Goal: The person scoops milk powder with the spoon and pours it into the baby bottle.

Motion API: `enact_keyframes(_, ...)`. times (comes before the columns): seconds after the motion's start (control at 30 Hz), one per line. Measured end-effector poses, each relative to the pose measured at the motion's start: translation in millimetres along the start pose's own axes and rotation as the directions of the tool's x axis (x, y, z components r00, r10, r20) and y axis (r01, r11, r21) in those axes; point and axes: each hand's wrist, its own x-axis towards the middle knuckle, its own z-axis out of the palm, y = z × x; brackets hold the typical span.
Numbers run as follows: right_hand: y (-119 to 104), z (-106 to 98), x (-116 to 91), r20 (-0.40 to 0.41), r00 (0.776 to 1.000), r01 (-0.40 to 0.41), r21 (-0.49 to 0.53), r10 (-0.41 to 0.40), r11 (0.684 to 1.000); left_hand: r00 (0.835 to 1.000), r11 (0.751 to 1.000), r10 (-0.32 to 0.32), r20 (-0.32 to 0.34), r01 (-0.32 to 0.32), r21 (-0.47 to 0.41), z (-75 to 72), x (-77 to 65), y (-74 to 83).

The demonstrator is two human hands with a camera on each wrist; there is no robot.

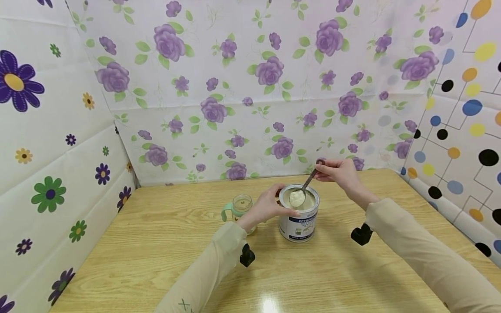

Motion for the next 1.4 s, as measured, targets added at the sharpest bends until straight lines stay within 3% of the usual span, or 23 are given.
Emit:
enact_keyframes(0.03, 0, 0, 0, -0.018, 1.0, -0.014, -0.011, 0.014, 1.0, 1.0, 1.0, -0.002, 0.0, 0.002, 0.005, -0.1, -0.2, 0.3)
enact_keyframes(0.07, 16, -14, 11, -0.03, 0.999, -0.017, -0.027, 0.016, 0.999, 1.0, 1.0, -0.004, -0.001, 0.004, 0.009, -0.3, -0.4, 0.6)
enact_keyframes(0.23, 30, -25, 18, -0.088, 0.995, -0.058, -0.044, 0.054, 0.997, 1.0, 1.0, -0.015, -0.001, 0.015, 0.019, -0.6, -1.6, 2.1)
enact_keyframes(0.33, 12, -9, 7, -0.105, 0.993, -0.054, -0.033, 0.05, 0.998, 1.0, 0.999, -0.022, 0.0, 0.022, 0.026, -0.5, -2.4, 3.0)
enact_keyframes(0.53, -85, 68, -53, -0.142, 0.989, -0.058, -0.056, 0.049, 0.997, 0.999, 0.999, -0.038, 0.014, 0.037, 0.033, -0.1, -3.6, 3.7)
enact_keyframes(0.6, -90, 72, -55, -0.141, 0.988, -0.066, -0.058, 0.057, 0.996, 0.999, 0.999, -0.034, 0.018, 0.033, 0.034, -0.4, -3.6, 3.5)
enact_keyframes(0.63, -73, 58, -45, -0.122, 0.991, -0.068, -0.055, 0.061, 0.996, 0.999, 0.999, -0.032, 0.016, 0.031, 0.04, -0.7, -3.7, 3.6)
enact_keyframes(0.77, 43, -26, 22, -0.129, 0.991, 0.012, -0.04, -0.017, 0.999, 1.0, 0.999, -0.016, 0.02, 0.015, 0.042, -2.2, -3.2, 3.3)
enact_keyframes(0.83, 88, -61, 47, -0.111, 0.993, 0.031, -0.022, -0.033, 0.999, 1.0, 0.999, -0.017, 0.023, 0.016, 0.039, -3.3, -3.3, 3.9)
enact_keyframes(1.03, 8, -11, 5, -0.104, 0.991, -0.077, 0.031, 0.079, 0.997, 0.998, 0.997, -0.067, 0.016, 0.067, 0.046, -10.2, -6.1, 9.4)
enact_keyframes(1.1, -4, -2, -2, -0.103, 0.993, -0.062, 0.041, 0.066, 0.997, 0.997, 0.996, -0.075, 0.016, 0.075, 0.048, -13.8, -7.1, 11.9)
enact_keyframes(1.2, -40, 26, -24, -0.146, 0.988, -0.047, 0.022, 0.05, 0.999, 0.997, 0.997, -0.074, 0.017, 0.074, 0.037, -19.7, -8.1, 15.6)
enact_keyframes(1.23, -64, 45, -38, -0.172, 0.984, -0.057, -0.005, 0.055, 0.998, 0.997, 0.997, -0.072, 0.018, 0.071, 0.037, -21.8, -8.5, 16.7)
enact_keyframes(1.4, -96, 66, -57, -0.159, 0.983, -0.091, 0.029, 0.094, 0.995, 0.998, 0.998, -0.066, 0.018, 0.065, 0.023, -30.8, -10.5, 19.4)
